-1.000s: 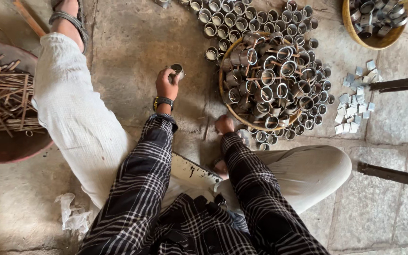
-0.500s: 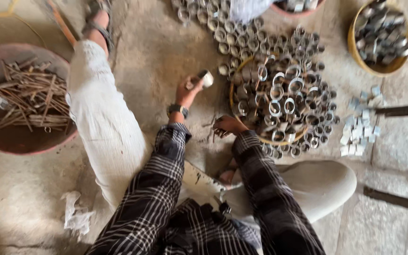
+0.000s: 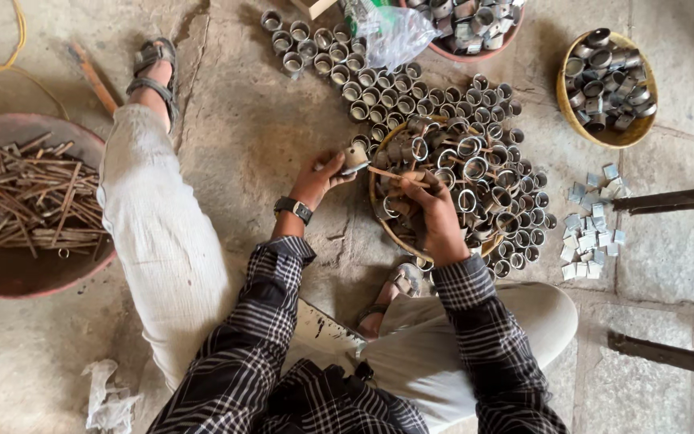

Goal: The person sits on the floor and repeatedly picks up small metal cups and thin metal rods. They insert the rods into the cups and place the assembled units into a large woven basket. The person handles the parts one at a time, maintaining a steady rhythm throughout the clip.

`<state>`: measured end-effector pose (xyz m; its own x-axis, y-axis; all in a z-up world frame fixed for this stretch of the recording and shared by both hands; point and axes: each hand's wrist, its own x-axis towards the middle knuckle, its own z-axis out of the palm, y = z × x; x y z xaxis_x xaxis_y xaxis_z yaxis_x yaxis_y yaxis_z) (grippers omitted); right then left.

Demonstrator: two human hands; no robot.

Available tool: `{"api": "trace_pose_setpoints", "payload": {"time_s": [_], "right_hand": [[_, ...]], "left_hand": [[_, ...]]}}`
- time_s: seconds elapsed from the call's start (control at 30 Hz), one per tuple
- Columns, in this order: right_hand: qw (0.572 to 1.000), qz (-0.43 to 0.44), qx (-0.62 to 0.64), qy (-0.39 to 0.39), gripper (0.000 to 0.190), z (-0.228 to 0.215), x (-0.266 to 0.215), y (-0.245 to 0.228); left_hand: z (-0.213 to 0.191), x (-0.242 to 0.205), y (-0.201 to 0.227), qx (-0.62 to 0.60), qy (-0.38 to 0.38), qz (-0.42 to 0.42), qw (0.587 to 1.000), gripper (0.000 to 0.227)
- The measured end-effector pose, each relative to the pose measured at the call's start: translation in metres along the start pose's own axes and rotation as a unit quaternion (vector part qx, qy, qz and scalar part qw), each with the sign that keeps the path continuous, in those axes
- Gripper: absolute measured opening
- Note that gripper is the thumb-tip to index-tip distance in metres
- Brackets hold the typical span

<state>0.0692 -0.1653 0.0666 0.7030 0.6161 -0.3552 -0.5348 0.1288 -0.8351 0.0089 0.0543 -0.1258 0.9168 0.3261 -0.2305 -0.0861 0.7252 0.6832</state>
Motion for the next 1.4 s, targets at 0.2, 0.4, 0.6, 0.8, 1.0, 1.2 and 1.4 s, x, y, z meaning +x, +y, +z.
{"api": "trace_pose_setpoints", "payload": {"time_s": [0.2,0.4,0.6,0.8,1.0,1.2,1.4], "right_hand": [[0.997,-0.037,0.025,0.063,0.007,-0.015,0.003,0.01],[0.996,-0.067,-0.044,0.048,0.013,-0.005,0.005,0.016],[0.99,-0.103,-0.087,0.038,0.014,0.002,0.004,0.018],[0.954,-0.181,-0.232,0.053,0.011,0.012,-0.005,0.02],[0.677,-0.294,-0.672,0.062,0.014,0.016,-0.012,0.009],[0.777,-0.287,-0.556,0.065,0.008,0.029,-0.014,0.009],[0.739,-0.329,-0.581,0.091,0.01,0.024,-0.01,0.001]], "left_hand": [[0.017,-0.003,0.0,0.358,0.06,0.142,0.921,0.022],[0.048,-0.018,0.039,0.349,-0.046,0.372,0.859,0.027],[0.064,-0.029,0.053,0.439,-0.007,0.412,0.798,0.035],[0.057,-0.017,0.042,0.492,0.011,0.492,0.718,0.04],[0.058,-0.014,0.045,0.452,0.007,0.504,0.735,0.037],[0.078,-0.032,0.051,0.51,-0.003,0.443,0.737,0.033],[0.092,-0.036,0.036,0.494,-0.064,0.442,0.746,0.032]]}}
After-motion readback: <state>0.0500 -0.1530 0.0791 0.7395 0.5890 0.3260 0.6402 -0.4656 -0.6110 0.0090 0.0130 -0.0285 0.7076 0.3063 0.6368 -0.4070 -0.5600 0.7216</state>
